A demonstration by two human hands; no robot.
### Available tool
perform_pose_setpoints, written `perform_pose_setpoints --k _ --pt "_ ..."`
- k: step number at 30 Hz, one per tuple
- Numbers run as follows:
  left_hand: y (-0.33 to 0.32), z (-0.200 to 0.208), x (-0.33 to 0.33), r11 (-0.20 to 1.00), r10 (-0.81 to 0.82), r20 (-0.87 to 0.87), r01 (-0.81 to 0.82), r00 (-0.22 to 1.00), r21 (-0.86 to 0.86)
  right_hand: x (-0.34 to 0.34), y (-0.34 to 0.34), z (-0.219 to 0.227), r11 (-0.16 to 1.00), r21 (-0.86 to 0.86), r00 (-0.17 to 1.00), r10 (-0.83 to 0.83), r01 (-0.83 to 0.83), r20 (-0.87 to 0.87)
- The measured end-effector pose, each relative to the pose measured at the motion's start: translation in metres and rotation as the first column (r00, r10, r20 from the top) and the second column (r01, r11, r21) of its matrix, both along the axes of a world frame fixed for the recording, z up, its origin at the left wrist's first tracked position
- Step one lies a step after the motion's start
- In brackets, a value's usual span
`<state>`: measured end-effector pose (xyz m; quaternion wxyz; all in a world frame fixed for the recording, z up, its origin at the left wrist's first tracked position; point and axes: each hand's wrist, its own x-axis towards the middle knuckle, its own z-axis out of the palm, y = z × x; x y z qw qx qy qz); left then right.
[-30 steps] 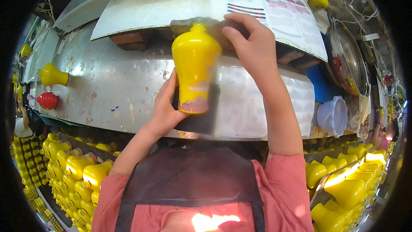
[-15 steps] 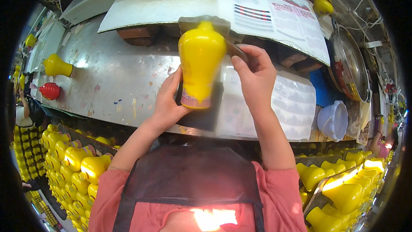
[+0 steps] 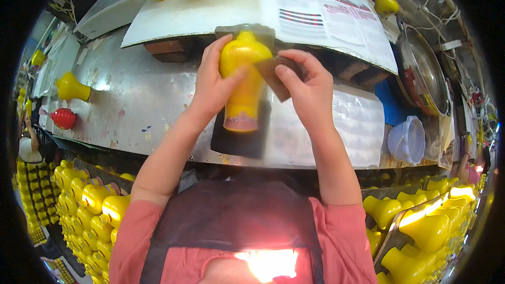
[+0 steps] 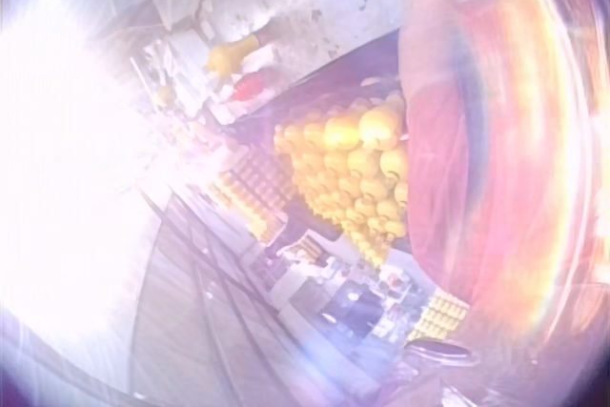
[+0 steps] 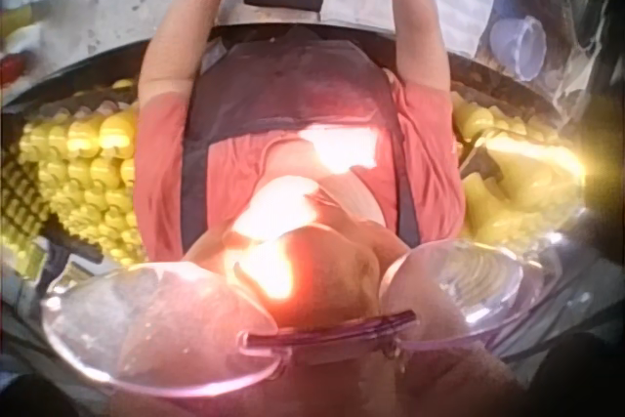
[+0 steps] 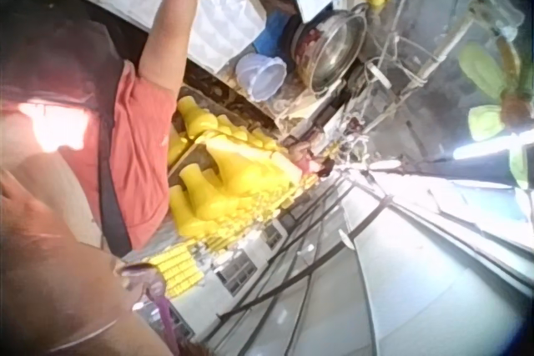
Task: The person applies adhesive labels to yellow plastic bottles one at a time. They peel each label from a sheet, wrap it around the bottle, smooth it with their fingers, and then place the labeled bottle on a nearby tray.
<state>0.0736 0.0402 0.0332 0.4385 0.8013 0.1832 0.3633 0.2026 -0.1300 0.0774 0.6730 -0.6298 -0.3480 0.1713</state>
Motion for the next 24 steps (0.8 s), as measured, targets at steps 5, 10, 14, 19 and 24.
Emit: perform_pose_setpoints --k 5,10,14,19,24 --pt "0.008 0.003 0.022 0.858 -0.053 0.084 0.089 0.995 -0.506 0.011 0.004 -0.002 0.993 -0.109 0.953 -0.068 0.038 -0.296" --pt "0.003 0.003 0.014 0.756 -0.083 0.300 0.256 0.950 -0.602 0.007 0.012 -0.008 0.962 -0.265 0.972 0.000 -0.065 -0.236" --pt "-0.006 -0.002 0.013 0.613 -0.099 0.348 0.332 0.932 -0.717 0.005 0.016 -0.003 0.963 -0.264 0.999 0.046 -0.045 -0.004" --pt "0.000 -0.008 0.017 0.513 -0.057 0.408 0.377 0.911 -0.771 0.010 0.029 0.000 0.964 -0.265 0.978 0.058 -0.002 0.202" --pt "0.000 -0.011 0.016 0.450 -0.063 0.442 0.421 0.895 -0.788 0.020 0.036 -0.007 0.979 -0.162 0.981 0.148 -0.127 0.125"
